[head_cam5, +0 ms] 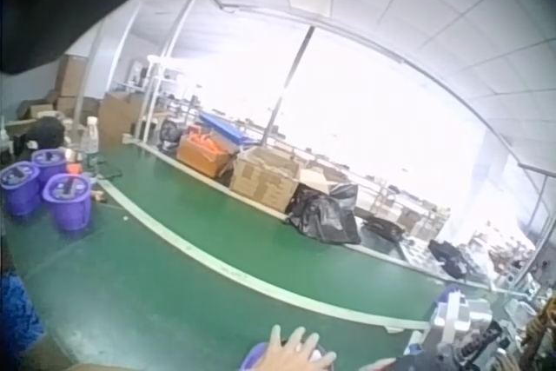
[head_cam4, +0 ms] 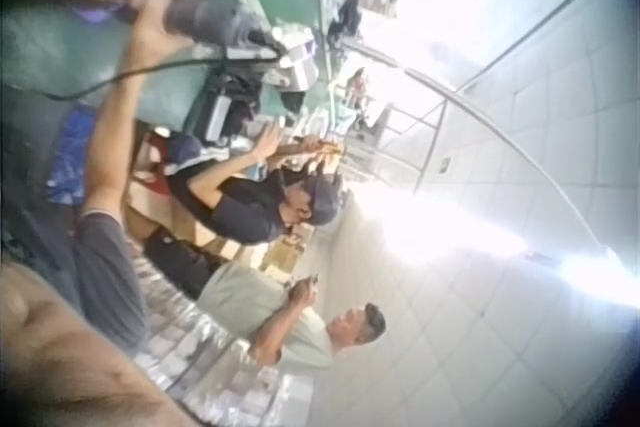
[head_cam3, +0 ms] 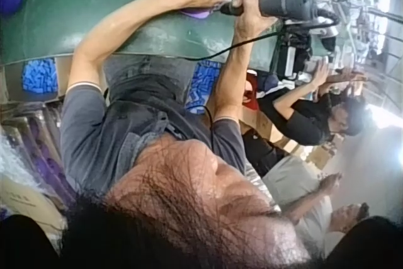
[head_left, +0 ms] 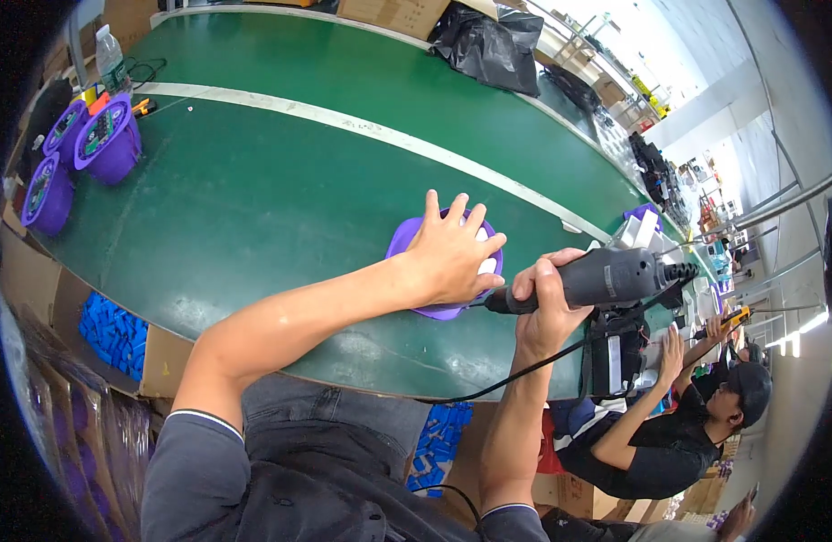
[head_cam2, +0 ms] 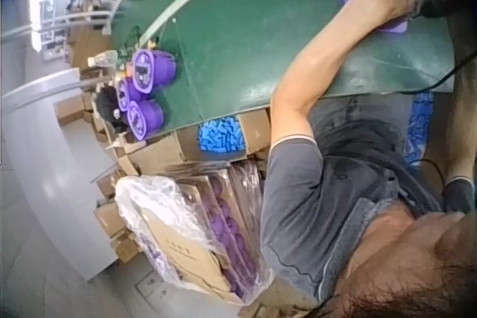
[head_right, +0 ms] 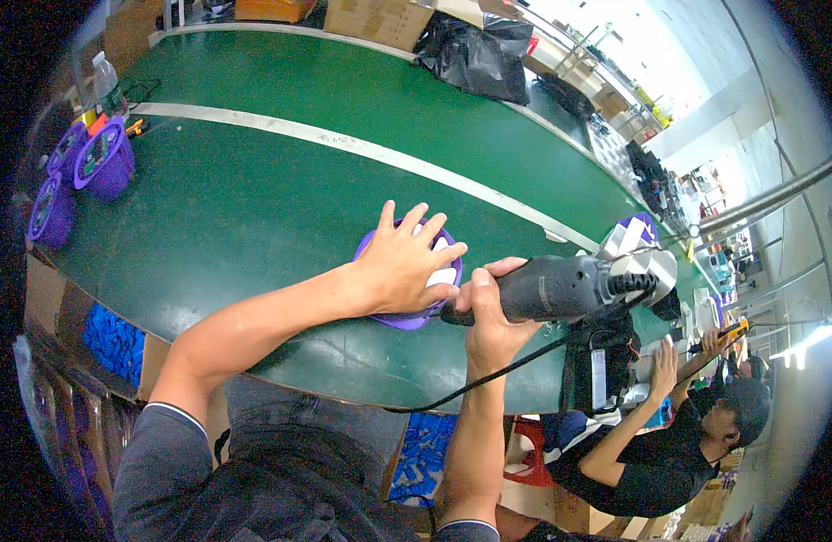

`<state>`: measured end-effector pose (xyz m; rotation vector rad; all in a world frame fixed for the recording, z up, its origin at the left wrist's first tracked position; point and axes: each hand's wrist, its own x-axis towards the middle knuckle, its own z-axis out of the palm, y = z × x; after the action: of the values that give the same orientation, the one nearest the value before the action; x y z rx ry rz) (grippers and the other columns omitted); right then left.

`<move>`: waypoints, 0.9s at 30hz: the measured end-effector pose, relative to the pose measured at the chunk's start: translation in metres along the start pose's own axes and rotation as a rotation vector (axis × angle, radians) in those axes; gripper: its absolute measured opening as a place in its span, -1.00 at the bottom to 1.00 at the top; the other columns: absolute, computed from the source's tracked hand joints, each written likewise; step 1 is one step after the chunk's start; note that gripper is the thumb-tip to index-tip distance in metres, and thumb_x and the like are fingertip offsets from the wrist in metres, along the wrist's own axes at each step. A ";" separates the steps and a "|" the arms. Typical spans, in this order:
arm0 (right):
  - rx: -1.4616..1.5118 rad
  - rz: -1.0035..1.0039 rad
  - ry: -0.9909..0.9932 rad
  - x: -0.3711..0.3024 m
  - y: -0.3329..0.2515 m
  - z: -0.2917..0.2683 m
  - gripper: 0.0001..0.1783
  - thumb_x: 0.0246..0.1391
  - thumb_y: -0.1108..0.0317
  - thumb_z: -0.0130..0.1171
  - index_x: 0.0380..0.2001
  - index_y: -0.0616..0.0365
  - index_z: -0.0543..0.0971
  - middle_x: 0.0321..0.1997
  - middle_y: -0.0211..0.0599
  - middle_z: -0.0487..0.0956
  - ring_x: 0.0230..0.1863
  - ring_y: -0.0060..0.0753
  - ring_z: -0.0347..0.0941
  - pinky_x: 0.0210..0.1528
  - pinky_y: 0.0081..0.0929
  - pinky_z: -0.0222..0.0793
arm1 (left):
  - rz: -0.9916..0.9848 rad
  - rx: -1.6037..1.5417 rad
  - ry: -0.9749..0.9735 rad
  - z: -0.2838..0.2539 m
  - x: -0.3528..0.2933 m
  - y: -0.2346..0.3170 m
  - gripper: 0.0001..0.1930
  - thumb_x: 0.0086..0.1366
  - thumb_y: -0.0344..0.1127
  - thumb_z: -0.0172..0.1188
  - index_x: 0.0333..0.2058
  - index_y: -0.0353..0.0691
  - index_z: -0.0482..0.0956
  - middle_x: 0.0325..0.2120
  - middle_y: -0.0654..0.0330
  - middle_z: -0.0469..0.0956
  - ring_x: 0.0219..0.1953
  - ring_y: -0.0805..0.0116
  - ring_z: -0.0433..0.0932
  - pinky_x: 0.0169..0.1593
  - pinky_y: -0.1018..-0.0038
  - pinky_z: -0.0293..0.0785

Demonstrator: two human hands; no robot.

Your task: The person assembles a purple plastic housing by securing a circuit board and a white fan component into it with screws, using an electric screwdriver.

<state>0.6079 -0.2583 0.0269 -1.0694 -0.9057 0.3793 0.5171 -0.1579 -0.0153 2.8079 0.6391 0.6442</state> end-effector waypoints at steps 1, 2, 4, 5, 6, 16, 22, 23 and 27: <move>0.002 -0.004 0.000 0.000 -0.002 -0.001 -0.76 -0.09 0.64 -0.01 -0.28 0.22 0.31 -0.52 -0.28 0.36 -0.73 -0.52 0.26 -0.62 -0.53 0.27 | 0.002 -0.005 0.001 0.000 0.000 0.000 -0.41 0.10 0.13 0.06 0.07 -0.01 0.33 0.09 -0.20 0.19 0.17 -0.24 0.10 0.10 -0.28 -0.07; 0.075 0.028 -0.055 0.000 -0.003 -0.002 -0.77 -0.09 0.63 0.02 -0.30 0.23 0.33 -0.54 -0.29 0.38 -0.69 -0.52 0.29 -0.62 -0.56 0.26 | 0.005 -0.008 0.003 0.001 0.001 0.000 -0.41 0.10 0.13 0.06 0.07 -0.01 0.33 0.09 -0.20 0.19 0.17 -0.23 0.10 0.10 -0.28 -0.06; 0.148 0.036 -0.165 0.002 -0.004 -0.005 -0.78 -0.10 0.62 0.06 -0.32 0.24 0.34 -0.56 -0.29 0.38 -0.67 -0.52 0.30 -0.62 -0.58 0.25 | 0.018 0.004 0.013 0.001 0.001 -0.001 -0.38 0.09 0.15 0.06 0.07 -0.04 0.32 0.09 -0.19 0.19 0.17 -0.22 0.10 0.10 -0.28 -0.06; 0.150 0.027 -0.165 0.003 -0.003 -0.007 -0.78 -0.10 0.62 0.06 -0.32 0.24 0.34 -0.56 -0.29 0.38 -0.67 -0.52 0.30 -0.62 -0.58 0.25 | 0.028 0.010 0.020 0.002 0.001 -0.002 -0.35 0.08 0.17 0.06 0.08 -0.07 0.30 0.09 -0.18 0.20 0.17 -0.21 0.11 0.10 -0.27 -0.06; 0.155 0.016 -0.207 0.004 -0.002 -0.010 -0.76 -0.12 0.59 0.06 -0.31 0.21 0.33 -0.55 -0.26 0.36 -0.70 -0.51 0.27 -0.64 -0.56 0.25 | 0.033 0.016 0.026 0.005 0.001 -0.002 -0.35 0.08 0.17 0.06 0.08 -0.07 0.30 0.09 -0.18 0.20 0.17 -0.21 0.11 0.10 -0.27 -0.06; 0.175 -0.103 -0.109 0.000 -0.021 -0.034 -0.74 -0.14 0.56 0.05 -0.30 0.20 0.32 -0.51 -0.17 0.37 -0.71 -0.51 0.25 -0.64 -0.56 0.26 | 0.319 0.008 -0.365 -0.040 0.013 -0.016 -0.24 -0.05 0.10 0.15 0.14 -0.07 0.24 0.20 -0.04 0.06 0.27 -0.20 -0.14 0.17 -0.30 -0.27; 0.264 -0.094 -0.066 -0.003 -0.015 -0.027 -0.73 -0.13 0.60 0.04 -0.29 0.21 0.30 -0.53 -0.18 0.38 -0.68 -0.49 0.27 -0.61 -0.57 0.26 | 0.400 -0.105 -0.331 -0.033 -0.001 -0.033 -0.28 -0.15 -0.10 0.22 0.12 0.11 0.30 0.22 -0.01 0.03 0.27 -0.21 -0.13 0.18 -0.28 -0.24; 0.265 -0.094 -0.057 -0.002 -0.014 -0.024 -0.73 -0.13 0.60 0.04 -0.29 0.21 0.30 -0.53 -0.18 0.38 -0.68 -0.49 0.27 -0.61 -0.57 0.26 | 0.406 -0.104 -0.338 -0.033 -0.002 -0.032 -0.28 -0.15 -0.10 0.22 0.12 0.11 0.30 0.22 -0.01 0.03 0.27 -0.21 -0.13 0.18 -0.28 -0.24; 0.248 -0.063 -0.085 0.003 -0.010 -0.010 -0.72 -0.13 0.59 0.05 -0.28 0.20 0.32 -0.51 -0.21 0.38 -0.65 -0.50 0.30 -0.58 -0.58 0.26 | 0.408 -0.090 -0.272 -0.031 -0.004 -0.032 -0.29 -0.17 -0.15 0.23 0.10 0.14 0.32 0.20 0.01 0.09 0.25 -0.17 -0.04 0.19 -0.24 -0.19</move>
<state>0.6164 -0.2665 0.0351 -0.8004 -0.9389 0.4749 0.4885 -0.1284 0.0018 2.8832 -0.0141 0.3273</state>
